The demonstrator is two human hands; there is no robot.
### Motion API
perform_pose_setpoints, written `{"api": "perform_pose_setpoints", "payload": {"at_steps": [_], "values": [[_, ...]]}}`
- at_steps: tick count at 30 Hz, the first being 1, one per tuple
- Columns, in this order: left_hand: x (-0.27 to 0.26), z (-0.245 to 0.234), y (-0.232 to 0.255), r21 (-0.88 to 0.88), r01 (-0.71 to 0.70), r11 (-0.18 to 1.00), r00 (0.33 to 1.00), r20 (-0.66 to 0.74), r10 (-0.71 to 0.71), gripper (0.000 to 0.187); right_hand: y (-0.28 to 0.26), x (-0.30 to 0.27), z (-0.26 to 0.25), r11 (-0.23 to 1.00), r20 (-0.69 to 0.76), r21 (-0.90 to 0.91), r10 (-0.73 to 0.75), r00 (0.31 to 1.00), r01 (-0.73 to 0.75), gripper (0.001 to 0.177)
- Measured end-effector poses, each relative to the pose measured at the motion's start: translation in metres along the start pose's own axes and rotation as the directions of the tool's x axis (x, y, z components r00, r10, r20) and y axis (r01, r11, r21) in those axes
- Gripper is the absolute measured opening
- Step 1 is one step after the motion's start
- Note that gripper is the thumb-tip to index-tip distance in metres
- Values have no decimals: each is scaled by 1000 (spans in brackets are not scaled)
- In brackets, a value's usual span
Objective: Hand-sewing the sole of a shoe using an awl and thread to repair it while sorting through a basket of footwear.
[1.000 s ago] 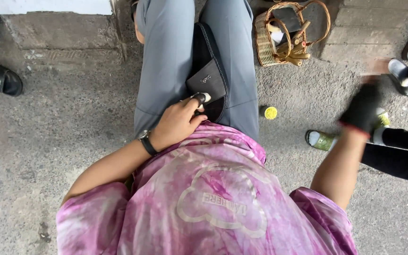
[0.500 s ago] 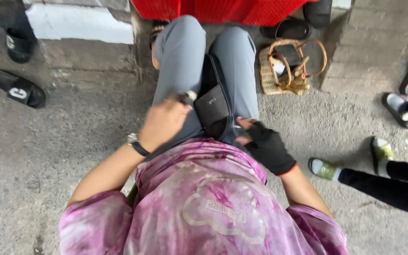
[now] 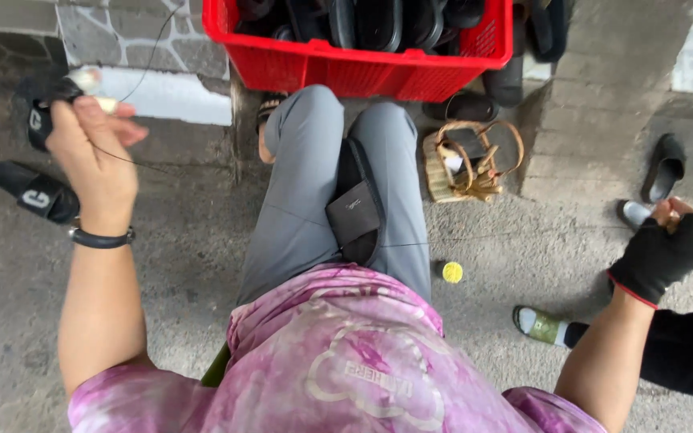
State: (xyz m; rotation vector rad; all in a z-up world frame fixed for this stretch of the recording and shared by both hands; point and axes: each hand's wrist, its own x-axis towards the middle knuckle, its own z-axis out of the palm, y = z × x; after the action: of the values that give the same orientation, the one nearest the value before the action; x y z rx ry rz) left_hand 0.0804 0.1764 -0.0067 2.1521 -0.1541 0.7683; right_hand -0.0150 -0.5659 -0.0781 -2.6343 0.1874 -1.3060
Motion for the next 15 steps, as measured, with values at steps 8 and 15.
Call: {"api": "perform_pose_setpoints", "payload": {"at_steps": [8,15], "values": [[53,60,168,-585,-262,768,844,246,476,38,-242,101,8,271,470,722,483,739,-637,13],[57,60,265,-835,-203,511,528,346,776,60,-359,145,10,347,504,856,-389,771,-385,34]]}}
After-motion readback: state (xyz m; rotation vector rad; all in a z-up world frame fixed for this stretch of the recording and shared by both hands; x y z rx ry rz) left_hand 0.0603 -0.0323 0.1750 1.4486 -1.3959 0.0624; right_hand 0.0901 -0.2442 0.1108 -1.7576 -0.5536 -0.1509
